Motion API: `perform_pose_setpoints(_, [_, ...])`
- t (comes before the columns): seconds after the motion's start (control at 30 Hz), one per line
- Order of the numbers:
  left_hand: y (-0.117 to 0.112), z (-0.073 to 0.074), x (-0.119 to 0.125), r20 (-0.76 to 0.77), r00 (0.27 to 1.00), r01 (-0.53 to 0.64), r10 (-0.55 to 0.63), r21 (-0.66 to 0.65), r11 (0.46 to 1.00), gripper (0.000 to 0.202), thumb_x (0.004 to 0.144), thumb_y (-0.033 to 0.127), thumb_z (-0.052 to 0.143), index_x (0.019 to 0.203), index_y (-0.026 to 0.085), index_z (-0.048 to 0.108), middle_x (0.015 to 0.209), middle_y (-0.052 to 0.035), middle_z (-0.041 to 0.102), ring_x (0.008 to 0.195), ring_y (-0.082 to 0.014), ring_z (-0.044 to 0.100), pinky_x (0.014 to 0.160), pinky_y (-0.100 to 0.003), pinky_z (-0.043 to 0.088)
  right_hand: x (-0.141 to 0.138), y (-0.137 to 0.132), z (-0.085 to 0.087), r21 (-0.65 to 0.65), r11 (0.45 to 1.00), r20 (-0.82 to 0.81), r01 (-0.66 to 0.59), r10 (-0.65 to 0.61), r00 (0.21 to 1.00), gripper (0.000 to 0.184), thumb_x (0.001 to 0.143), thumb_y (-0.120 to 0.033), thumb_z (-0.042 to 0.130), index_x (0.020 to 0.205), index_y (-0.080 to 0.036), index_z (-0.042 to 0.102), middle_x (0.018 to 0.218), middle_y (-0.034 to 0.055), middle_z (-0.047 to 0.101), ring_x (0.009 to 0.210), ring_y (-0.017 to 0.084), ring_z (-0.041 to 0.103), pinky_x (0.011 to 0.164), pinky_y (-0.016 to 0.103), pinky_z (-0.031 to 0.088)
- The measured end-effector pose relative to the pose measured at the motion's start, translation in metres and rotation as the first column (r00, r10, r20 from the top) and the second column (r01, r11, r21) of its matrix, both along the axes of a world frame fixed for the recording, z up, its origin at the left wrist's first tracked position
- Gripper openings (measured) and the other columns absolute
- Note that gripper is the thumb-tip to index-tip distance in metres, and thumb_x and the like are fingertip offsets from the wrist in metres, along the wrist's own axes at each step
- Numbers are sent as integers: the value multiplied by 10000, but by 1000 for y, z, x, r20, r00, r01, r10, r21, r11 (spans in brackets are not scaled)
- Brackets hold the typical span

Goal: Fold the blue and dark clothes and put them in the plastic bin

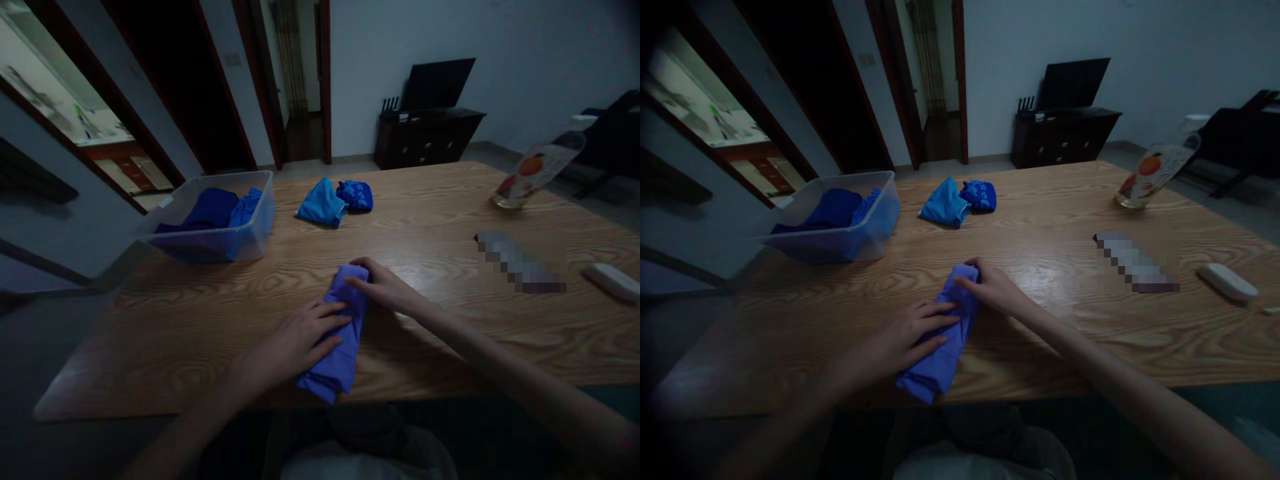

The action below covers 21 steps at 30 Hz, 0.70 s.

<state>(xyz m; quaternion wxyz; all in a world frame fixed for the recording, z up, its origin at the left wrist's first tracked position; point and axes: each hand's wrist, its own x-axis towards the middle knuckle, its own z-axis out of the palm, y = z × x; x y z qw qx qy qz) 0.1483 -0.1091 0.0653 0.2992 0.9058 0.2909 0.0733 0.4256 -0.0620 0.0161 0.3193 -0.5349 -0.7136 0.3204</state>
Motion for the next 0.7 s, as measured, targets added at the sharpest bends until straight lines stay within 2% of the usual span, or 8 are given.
perform_pose_setpoints(0.1, [3,-9,-5,61,997,-40,43,-46,998,403,1117,313,543,1506,323,652,1626,-57,554,1492,-266,527,1274,-462,417,-4,-7,5,83,996,-46,29,-26,999,568,923,-434,769,1409,-201,591,1327,112,725,1171,289,710,985,436,582])
perform_pose_setpoints(0.23, [0,-18,-12,135,982,-112,129,-126,986,367,1135,341,506,1451,321,690,1480,-55,639,1350,-226,628,1163,-383,519,-14,-22,22,148,985,-155,93,-70,985,461,918,-342,746,1343,-220,614,1251,90,736,1082,269,718,890,392,598])
perform_pose_setpoints(0.33, [-2,-20,-13,178,975,-102,132,-170,980,380,1141,315,484,1479,307,658,1510,-46,643,1393,-219,606,1233,-393,462,-30,-38,35,258,961,-137,100,-66,988,426,933,-284,739,1340,-248,617,1248,82,741,1094,278,714,923,414,583])
perform_pose_setpoints(0.43, [-2,-23,-13,216,969,-94,123,-140,986,396,1099,296,580,1490,293,645,1573,-56,609,1478,-247,537,1312,-441,366,-47,-59,40,402,913,-54,77,-61,997,428,947,-213,732,1350,-273,600,1239,85,742,1103,288,710,930,435,574])
perform_pose_setpoints(0.5, [-2,-29,-16,252,952,-136,172,-153,979,423,1050,293,661,1473,296,653,1589,-63,594,1476,-273,537,1299,-465,384,-54,-71,38,518,855,57,-34,5,998,413,982,-177,681,1372,-273,582,1225,96,748,1101,294,703,935,454,574])
perform_pose_setpoints(0.57, [0,-37,-21,281,925,-205,255,-198,959,425,996,279,718,1419,279,679,1521,-74,645,1381,-289,610,1237,-476,457,-57,-82,32,591,770,236,-240,120,964,408,1027,-153,603,1423,-247,565,1252,114,756,1126,299,693,972,483,567])
perform_pose_setpoints(0.63, [1,-42,-27,280,896,-281,344,-241,929,389,940,259,749,1328,246,715,1388,-81,719,1246,-291,679,1165,-475,515,-56,-90,23,599,687,401,-412,189,897,429,1048,-128,551,1470,-204,559,1312,134,756,1198,309,675,1035,517,544])
perform_pose_setpoints(0.7, [3,-42,-33,266,871,-325,412,-316,891,376,906,258,753,1280,231,730,1315,-79,749,1196,-290,698,1134,-464,532,-56,-98,14,580,656,486,-484,198,851,478,1047,-123,560,1523,-171,546,1382,139,743,1302,320,637,1125,552,498])
